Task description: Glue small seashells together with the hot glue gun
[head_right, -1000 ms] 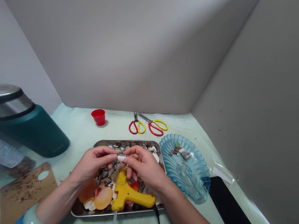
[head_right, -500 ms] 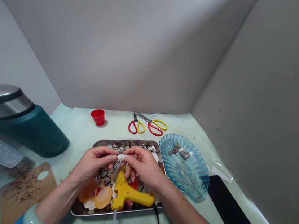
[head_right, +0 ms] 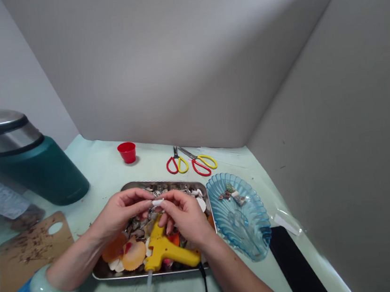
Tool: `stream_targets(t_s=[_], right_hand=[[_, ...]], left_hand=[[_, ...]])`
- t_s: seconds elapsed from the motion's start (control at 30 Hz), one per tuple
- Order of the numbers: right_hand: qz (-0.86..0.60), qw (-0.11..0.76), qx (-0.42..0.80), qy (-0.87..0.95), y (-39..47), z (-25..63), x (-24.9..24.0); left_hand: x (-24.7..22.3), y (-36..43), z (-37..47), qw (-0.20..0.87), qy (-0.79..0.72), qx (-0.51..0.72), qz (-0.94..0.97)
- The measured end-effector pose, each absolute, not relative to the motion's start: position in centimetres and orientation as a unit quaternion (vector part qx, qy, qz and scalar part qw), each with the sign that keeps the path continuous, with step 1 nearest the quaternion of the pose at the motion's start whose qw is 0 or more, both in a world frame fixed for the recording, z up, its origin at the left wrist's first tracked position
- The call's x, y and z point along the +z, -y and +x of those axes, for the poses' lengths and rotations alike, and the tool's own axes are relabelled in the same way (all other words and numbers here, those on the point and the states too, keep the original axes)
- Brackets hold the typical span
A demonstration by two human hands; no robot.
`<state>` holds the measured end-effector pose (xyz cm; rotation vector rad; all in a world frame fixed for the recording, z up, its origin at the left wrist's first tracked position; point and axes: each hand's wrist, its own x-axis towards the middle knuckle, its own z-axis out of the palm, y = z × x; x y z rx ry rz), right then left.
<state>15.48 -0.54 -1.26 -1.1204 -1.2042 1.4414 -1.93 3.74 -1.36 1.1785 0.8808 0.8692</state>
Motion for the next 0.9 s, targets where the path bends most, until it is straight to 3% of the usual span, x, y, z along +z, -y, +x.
stream_targets(t_s=[0.17, 0.47, 0.7, 0.9], right_hand=[[-0.48, 0.464, 0.52, 0.533, 0.8, 15.6, -1.4], [-0.522, 0.432, 0.398, 0.619, 1.2, 15.5, -1.0], [-0.53, 0.407, 0.286, 0.687, 1.5, 15.6, -0.5], [-0.529, 0.402, 0.279, 0.693, 1.6, 15.6, -0.3]], left_hand=[[-1.2, -3.4, -1.6, 0.597, -0.36, 0.4, 0.595], [-1.1, -3.0, -1.4, 0.376, -0.353, 0.405, 0.755], [-1.2, -2.8, -1.4, 0.337, -0.339, 0.405, 0.78], [-1.0, -2.9, -1.5, 0.325, -0.33, 0.404, 0.789]])
